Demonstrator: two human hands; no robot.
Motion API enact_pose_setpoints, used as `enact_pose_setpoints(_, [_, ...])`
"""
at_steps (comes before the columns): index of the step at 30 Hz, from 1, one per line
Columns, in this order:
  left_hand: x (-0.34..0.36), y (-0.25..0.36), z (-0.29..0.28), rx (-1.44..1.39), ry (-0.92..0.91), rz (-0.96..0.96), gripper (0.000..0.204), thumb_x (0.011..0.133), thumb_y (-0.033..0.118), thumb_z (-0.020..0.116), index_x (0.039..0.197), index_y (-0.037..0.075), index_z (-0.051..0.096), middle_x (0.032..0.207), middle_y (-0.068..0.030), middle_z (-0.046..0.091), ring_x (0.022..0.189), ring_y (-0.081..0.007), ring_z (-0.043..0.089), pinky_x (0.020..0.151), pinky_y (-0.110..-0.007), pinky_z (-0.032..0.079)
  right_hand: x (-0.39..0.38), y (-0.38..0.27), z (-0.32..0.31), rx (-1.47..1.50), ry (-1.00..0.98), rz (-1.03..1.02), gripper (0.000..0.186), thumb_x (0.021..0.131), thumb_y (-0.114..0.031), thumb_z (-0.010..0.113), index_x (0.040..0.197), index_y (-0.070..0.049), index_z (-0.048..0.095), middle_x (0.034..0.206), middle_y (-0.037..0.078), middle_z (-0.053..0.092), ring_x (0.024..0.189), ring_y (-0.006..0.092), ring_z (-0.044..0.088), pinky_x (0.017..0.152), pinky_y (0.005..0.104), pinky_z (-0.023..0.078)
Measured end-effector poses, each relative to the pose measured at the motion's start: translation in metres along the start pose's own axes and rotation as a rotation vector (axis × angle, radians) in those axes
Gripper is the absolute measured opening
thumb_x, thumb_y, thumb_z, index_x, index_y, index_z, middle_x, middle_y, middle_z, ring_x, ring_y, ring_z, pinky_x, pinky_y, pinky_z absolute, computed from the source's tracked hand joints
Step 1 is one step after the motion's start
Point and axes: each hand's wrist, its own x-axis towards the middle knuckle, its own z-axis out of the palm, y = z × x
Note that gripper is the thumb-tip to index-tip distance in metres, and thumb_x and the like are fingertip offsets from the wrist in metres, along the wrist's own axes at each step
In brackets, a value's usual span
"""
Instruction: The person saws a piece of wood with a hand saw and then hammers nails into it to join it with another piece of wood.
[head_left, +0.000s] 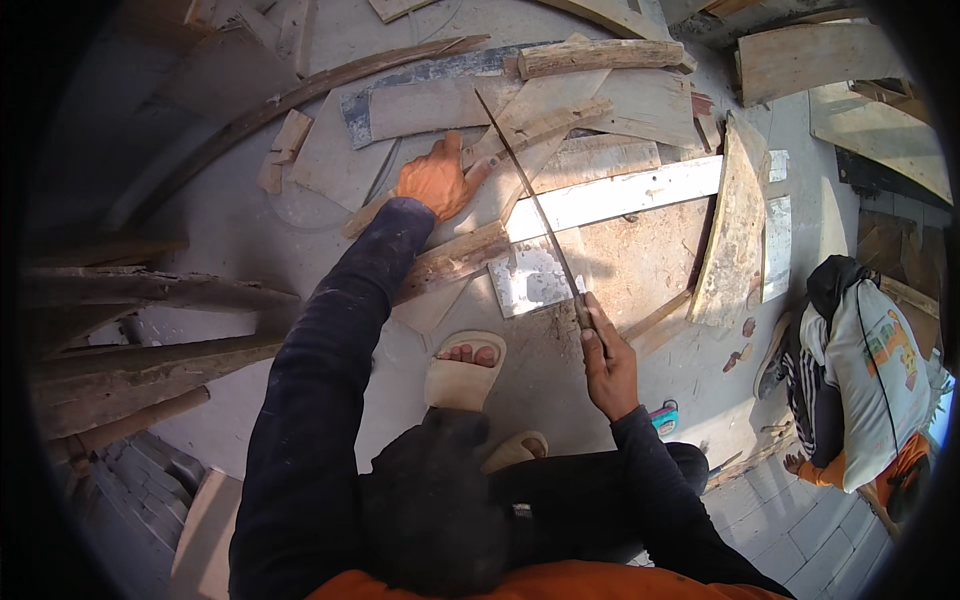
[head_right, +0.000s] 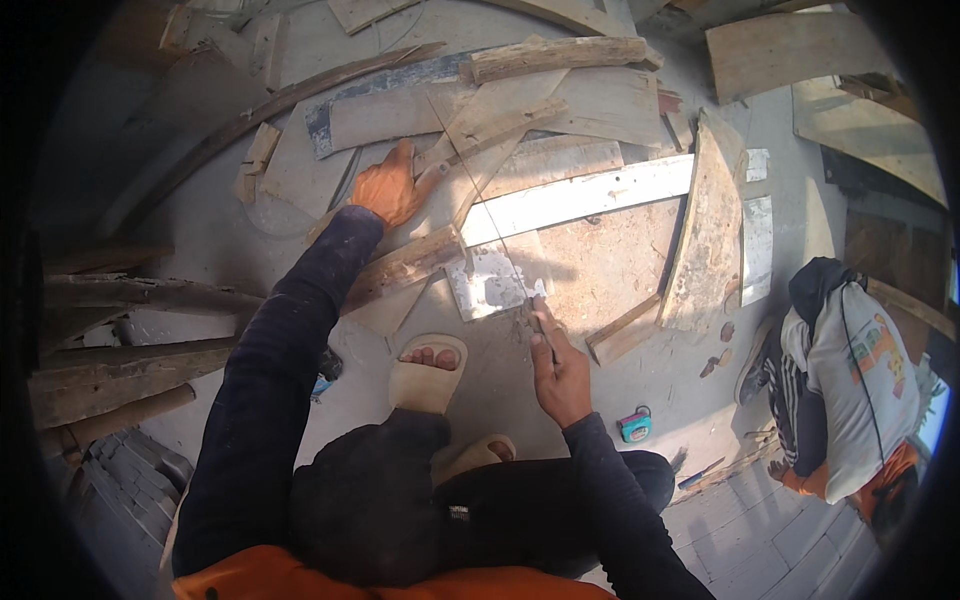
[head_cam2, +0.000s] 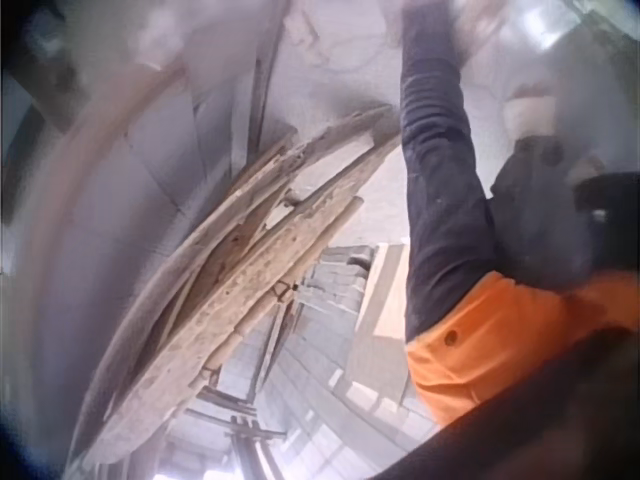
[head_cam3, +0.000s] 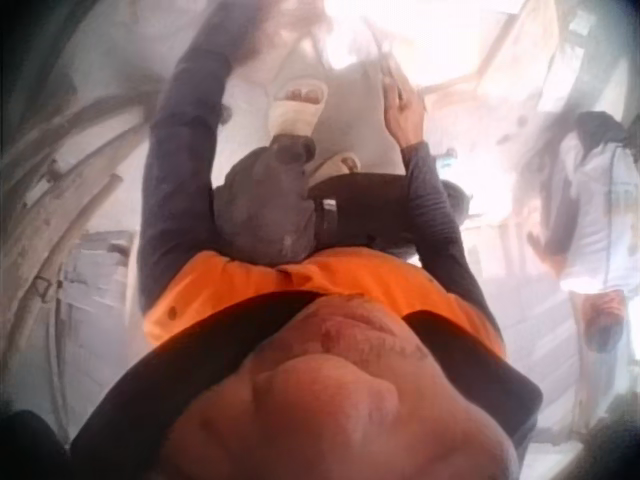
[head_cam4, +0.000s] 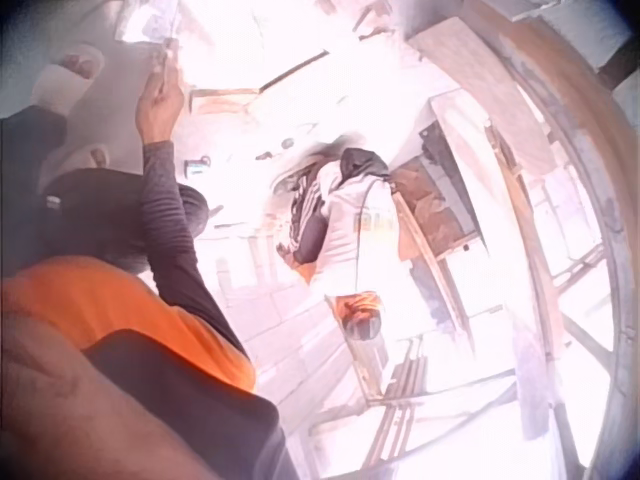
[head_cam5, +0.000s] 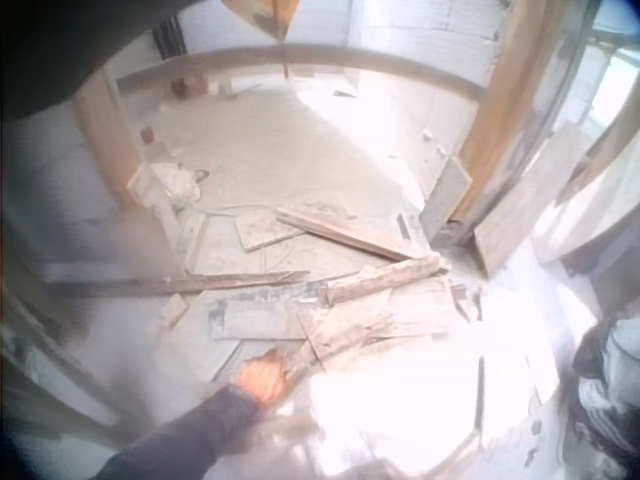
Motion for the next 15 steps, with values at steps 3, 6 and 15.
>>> enact_pose_setpoints(3, [0.002,0.001,-0.004,0.097,0.003,0.053,0.079,0.106,0.073,0.048,0.137,0.000,0.058,0.112,-0.0301,0.076,0.102,-0.0470,0.076,0.096,-0.055,0.059,-0.001,-0.006,-0.001,0.051,-0.010,0.022,0.046,0.114,-0.018,0.058,0.158,-0.004,0.056,0.151,0.018,0.066,0.132,0.0225,0.065,0.111,0.0339,0.048])
enact_pose_setpoints(6, [0.006,0.002,-0.013,0.162,-0.145,0.065,0.090,0.105,0.078,0.042,0.144,-0.001,0.057,0.114,-0.0314,0.076,0.106,-0.0503,0.074,0.099,-0.056,0.056,-0.001,-0.014,0.001,0.081,-0.041,0.090,0.046,0.113,-0.017,0.059,0.157,-0.004,0.057,0.148,0.020,0.068,0.134,0.0229,0.065,0.112,0.0340,0.048])
enact_pose_setpoints(15, [0.019,0.005,-0.025,0.161,-0.224,0.061,0.085,0.106,0.074,0.043,0.137,-0.001,0.068,0.107,-0.0314,0.077,0.107,-0.0461,0.074,0.099,-0.053,0.056,0.007,-0.029,0.020,0.198,0.036,0.043,0.046,0.113,-0.017,0.059,0.158,-0.008,0.057,0.139,0.025,0.072,0.129,0.0245,0.069,0.106,0.0349,0.053])
